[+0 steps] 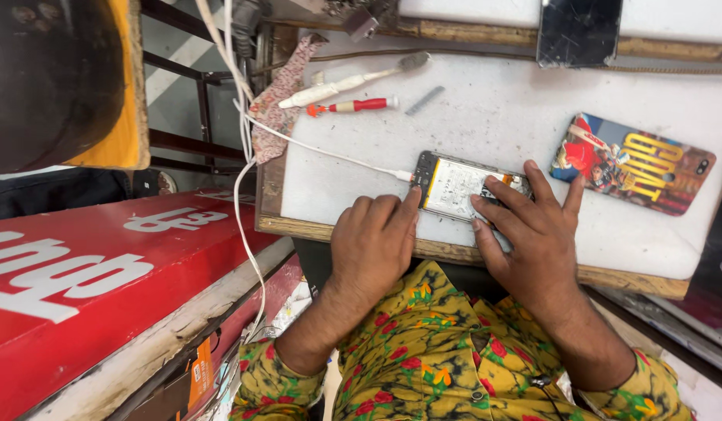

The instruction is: The person works on a disassembled smartphone, using a red-handled screwdriver to manipulate internal components and a small brush to clean the battery area. The person handles the phone's back cover and a phone case, placing them on the workbench while continuing to adjust parts inside the device.

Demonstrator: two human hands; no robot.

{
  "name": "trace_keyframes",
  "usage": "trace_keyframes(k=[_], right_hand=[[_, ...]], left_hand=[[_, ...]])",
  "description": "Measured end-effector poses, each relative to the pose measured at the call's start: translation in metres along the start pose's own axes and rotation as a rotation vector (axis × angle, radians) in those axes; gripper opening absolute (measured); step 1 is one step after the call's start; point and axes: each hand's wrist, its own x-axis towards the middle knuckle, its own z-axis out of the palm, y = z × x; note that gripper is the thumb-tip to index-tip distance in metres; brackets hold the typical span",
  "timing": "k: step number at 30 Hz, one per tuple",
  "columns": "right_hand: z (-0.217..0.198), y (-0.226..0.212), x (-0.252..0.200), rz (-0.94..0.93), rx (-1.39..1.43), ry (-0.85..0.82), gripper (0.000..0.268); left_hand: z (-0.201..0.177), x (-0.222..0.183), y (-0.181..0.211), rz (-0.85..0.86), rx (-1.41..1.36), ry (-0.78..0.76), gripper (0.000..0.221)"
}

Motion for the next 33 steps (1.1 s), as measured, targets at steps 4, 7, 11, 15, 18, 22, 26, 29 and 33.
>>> trace_keyframes(k=[4, 7, 11, 15, 18, 22, 26, 29, 33], right_hand=[[-0.001, 0.001, -0.001, -0.004, -0.004, -0.012, 0.031], [0.0, 0.0, 0.002, -0.007, 0.001, -0.014, 0.031], [0.001, 0.002, -0.001, -0.001, 0.03, -0.016, 0.031], [0.001, 0.004, -0.003, 0.007, 0.049, -0.015, 0.035], [0.003, 0.006, -0.005, -0.002, 0.051, -0.009, 0.035], [0.005, 0.007, -0.006, -0.001, 0.033, -0.005, 0.036], [0.007, 0.007, -0.01, -0.04, 0.004, 0.029, 0.033], [0.005, 0.006, -0.012, -0.037, 0.043, 0.071, 0.035], [0.0, 0.002, -0.013, -0.088, 0.05, 0.099, 0.032]], left_hand=[[0.003, -0.016, 0.005, 0.067, -0.027, -0.038, 0.038], [0.004, -0.019, 0.007, 0.066, 0.048, 0.007, 0.04], [0.006, -0.026, 0.014, 0.13, -0.07, 0.034, 0.031], [0.007, -0.022, 0.003, 0.034, -0.118, 0.125, 0.029], [0.009, -0.018, -0.003, 0.008, -0.106, 0.129, 0.03], [-0.001, -0.012, -0.011, 0.013, -0.121, 0.176, 0.031], [-0.022, 0.012, -0.037, -0.075, -0.01, 0.281, 0.027], [-0.032, 0.047, -0.064, -0.068, 0.225, 0.268, 0.031], [-0.024, 0.079, -0.08, -0.075, 0.311, 0.097, 0.027]])
